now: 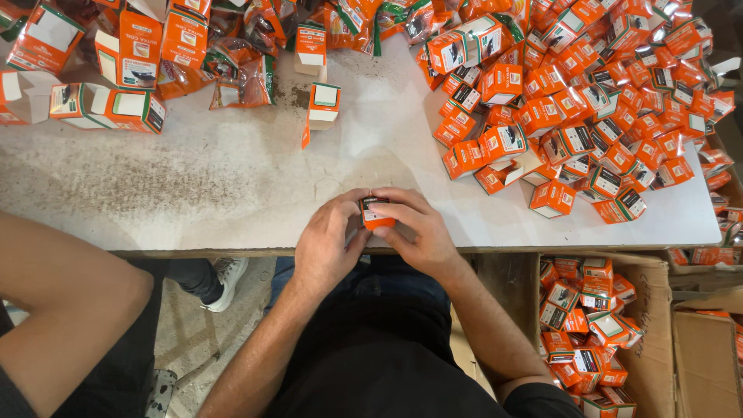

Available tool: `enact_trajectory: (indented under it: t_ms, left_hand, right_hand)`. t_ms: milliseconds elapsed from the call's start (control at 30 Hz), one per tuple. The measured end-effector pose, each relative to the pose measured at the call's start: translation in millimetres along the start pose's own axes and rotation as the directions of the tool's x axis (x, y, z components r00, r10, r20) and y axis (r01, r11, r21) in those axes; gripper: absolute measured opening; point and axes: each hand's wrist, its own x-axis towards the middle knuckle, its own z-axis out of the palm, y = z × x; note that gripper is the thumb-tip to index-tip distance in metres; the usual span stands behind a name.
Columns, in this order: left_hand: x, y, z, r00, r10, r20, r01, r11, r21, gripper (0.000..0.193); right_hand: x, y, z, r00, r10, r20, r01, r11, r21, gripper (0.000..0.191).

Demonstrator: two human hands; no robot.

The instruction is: The person picks up small plastic-wrapped items from a large pile on the table, inserts each item into a small orange cardboard box, folds the box flaps closed, and tosses the packed box onto the pile of finished boxes. They repeat this packing cycle continuously, occasionally reaching into cardboard bins below the table.

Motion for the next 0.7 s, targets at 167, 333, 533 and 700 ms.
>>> enact_trajectory:
  t_ms: [167, 333, 533, 700]
  left_hand:
    - [2.9, 3.1, -1.5, 1.0, 0.002, -0.011, -0.002, 1.0, -0.008, 0.046]
    - [6.3, 10.0, -6.9, 0.994, 0.107, -0.037, -0.104, 0.992, 0.072, 0.032]
    - [4.3, 15.8, -15.9, 0.975, 0.223, 0.02, -0.224, 0.961, 0.161, 0.022]
    - [39.4, -21.7, -46.9, 0.996, 0.085, 0.017, -0.086, 0.953, 0.29, 0.037]
  right_hand:
    - [-0.1, 3.3, 6.8, 0.996, 0.053, -0.068, -0.049, 0.997, 0.061, 0.026]
    - [-0.3, 0.8, 6.1, 0.994, -0.098, -0.044, 0.094, 0.992, -0.079, 0.029]
    - [-7.4, -14.4, 6.4, 0.979, -0.201, 0.037, 0.198, 0.889, -0.414, 0.043]
    - [-0.3, -6.7, -3.7, 0.976, -0.216, -0.004, 0.139, 0.643, -0.753, 0.046]
